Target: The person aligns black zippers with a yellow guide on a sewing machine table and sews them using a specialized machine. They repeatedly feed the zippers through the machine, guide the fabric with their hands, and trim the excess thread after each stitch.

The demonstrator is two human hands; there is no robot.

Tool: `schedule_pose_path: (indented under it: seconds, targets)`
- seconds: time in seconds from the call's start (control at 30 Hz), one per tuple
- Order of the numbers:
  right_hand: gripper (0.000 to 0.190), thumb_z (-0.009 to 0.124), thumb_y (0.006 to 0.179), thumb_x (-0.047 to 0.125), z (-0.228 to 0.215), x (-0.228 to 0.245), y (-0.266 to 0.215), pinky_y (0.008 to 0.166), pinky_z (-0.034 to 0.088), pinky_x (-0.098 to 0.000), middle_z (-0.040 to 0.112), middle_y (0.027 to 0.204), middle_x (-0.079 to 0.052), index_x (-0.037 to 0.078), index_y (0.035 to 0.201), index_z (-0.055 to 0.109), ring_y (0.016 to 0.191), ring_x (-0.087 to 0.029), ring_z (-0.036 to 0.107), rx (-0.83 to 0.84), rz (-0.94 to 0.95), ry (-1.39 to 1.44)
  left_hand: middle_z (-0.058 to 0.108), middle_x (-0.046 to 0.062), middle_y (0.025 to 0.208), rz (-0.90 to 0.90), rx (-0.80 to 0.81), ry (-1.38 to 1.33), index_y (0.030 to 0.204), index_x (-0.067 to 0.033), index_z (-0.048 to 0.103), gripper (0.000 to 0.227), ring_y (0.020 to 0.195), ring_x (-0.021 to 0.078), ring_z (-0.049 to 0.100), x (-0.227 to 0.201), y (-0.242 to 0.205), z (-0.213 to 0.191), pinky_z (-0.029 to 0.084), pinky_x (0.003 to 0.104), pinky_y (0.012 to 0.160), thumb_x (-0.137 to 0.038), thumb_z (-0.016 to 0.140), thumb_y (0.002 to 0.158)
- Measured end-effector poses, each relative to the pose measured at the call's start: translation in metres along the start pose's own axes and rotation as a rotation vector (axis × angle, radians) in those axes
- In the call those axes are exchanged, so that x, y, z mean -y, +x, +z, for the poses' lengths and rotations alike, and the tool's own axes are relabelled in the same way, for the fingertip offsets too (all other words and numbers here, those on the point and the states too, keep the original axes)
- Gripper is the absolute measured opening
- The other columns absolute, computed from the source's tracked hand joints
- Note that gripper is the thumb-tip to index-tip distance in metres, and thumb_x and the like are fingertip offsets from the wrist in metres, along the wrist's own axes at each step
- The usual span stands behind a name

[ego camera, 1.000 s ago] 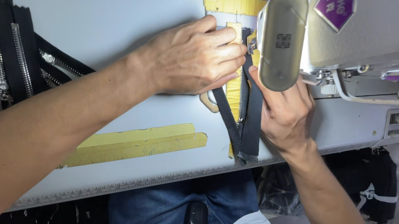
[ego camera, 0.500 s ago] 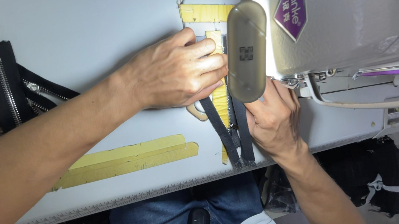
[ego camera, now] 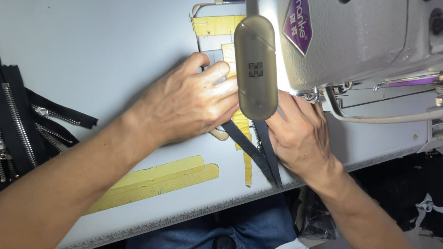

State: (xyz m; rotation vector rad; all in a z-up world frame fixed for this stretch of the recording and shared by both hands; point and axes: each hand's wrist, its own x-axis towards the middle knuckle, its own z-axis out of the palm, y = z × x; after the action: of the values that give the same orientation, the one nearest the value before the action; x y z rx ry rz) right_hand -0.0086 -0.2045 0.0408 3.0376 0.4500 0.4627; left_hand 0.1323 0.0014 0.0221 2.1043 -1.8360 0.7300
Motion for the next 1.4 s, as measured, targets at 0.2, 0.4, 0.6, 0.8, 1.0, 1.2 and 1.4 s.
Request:
schedule_pose_path:
  seconds: [0.2, 0.4, 0.6, 0.8, 1.0, 1.2, 1.4]
  targets:
    - [0.018, 0.061, 0.081, -0.007, 0.002, -0.003, 0.001, 0.062, 0.046, -0.0404, 0.062, 0.094, -0.009, 0.007, 0.091, 0.066, 0.072, -0.03, 0.053, 0.009, -0.026, 0.051, 0.058, -0.003, 0.082, -0.067, -0.051, 0.007, 0.083, -0.018, 0.067, 0.029, 0.084, 0.0187, 0.058, -0.006, -0.001, -0.001, 0.045, 0.035, 0.075, -0.03, 0.062, 0.108]
    - [0.01, 0.058, 0.087, -0.005, 0.006, -0.003, 0.002, 0.065, 0.047, -0.0427, 0.057, 0.088, -0.014, 0.003, 0.087, 0.065, 0.072, -0.034, 0.053, -0.008, -0.023, 0.13, 0.062, -0.004, 0.088, -0.09, -0.079, 0.03, 0.089, -0.0177, 0.071, 0.023, 0.084, 0.0179, 0.057, -0.006, -0.002, 0.0, 0.046, 0.034, 0.076, -0.03, 0.063, 0.108]
    - [0.014, 0.062, 0.078, -0.004, 0.006, -0.007, -0.002, 0.06, 0.044, -0.0443, 0.055, 0.086, -0.01, 0.007, 0.086, 0.064, 0.07, -0.033, 0.05, 0.027, -0.004, 0.061, 0.06, -0.004, 0.086, -0.074, -0.056, 0.048, 0.084, -0.019, 0.066, 0.024, 0.083, 0.018, 0.055, -0.005, 0.002, 0.0, 0.045, 0.034, 0.075, -0.026, 0.061, 0.106]
    - [0.014, 0.059, 0.084, -0.01, 0.019, -0.008, -0.005, 0.054, 0.04, -0.0467, 0.047, 0.074, -0.014, 0.0, 0.076, 0.054, 0.061, -0.035, 0.046, 0.007, -0.001, 0.183, 0.063, -0.002, 0.096, -0.08, -0.088, 0.071, 0.093, -0.0164, 0.07, 0.013, 0.087, 0.0178, 0.058, -0.002, -0.005, 0.003, 0.046, 0.036, 0.078, -0.017, 0.062, 0.103]
    - [0.019, 0.059, 0.089, -0.005, 0.019, -0.001, 0.0, 0.067, 0.048, -0.0503, 0.052, 0.085, -0.019, 0.002, 0.107, 0.063, 0.071, -0.04, 0.051, 0.01, 0.029, 0.192, 0.07, 0.0, 0.118, -0.124, -0.081, 0.119, 0.108, -0.0157, 0.078, 0.012, 0.104, 0.0217, 0.063, -0.004, -0.01, -0.005, 0.048, 0.042, 0.093, -0.017, 0.066, 0.105]
    - [0.031, 0.058, 0.096, -0.003, -0.01, 0.038, -0.012, 0.089, 0.046, -0.0487, 0.061, 0.106, -0.019, 0.002, 0.125, 0.066, 0.095, -0.04, 0.054, -0.014, 0.129, 0.319, 0.069, 0.015, 0.134, -0.638, -0.032, -0.09, 0.123, 0.0011, 0.072, 0.027, 0.123, 0.0335, 0.063, -0.109, -0.001, -0.061, 0.052, 0.048, 0.105, 0.004, 0.06, 0.099]
    - [0.04, 0.052, 0.082, -0.005, -0.021, 0.026, -0.024, 0.091, 0.047, -0.0366, 0.069, 0.105, -0.01, 0.005, 0.114, 0.074, 0.098, -0.028, 0.064, -0.064, 0.28, 0.626, 0.059, 0.017, 0.143, -1.028, -0.043, -0.254, 0.135, -0.0006, 0.062, 0.037, 0.135, 0.0396, 0.055, -0.197, 0.015, -0.039, 0.044, 0.05, 0.114, -0.019, 0.055, 0.104]
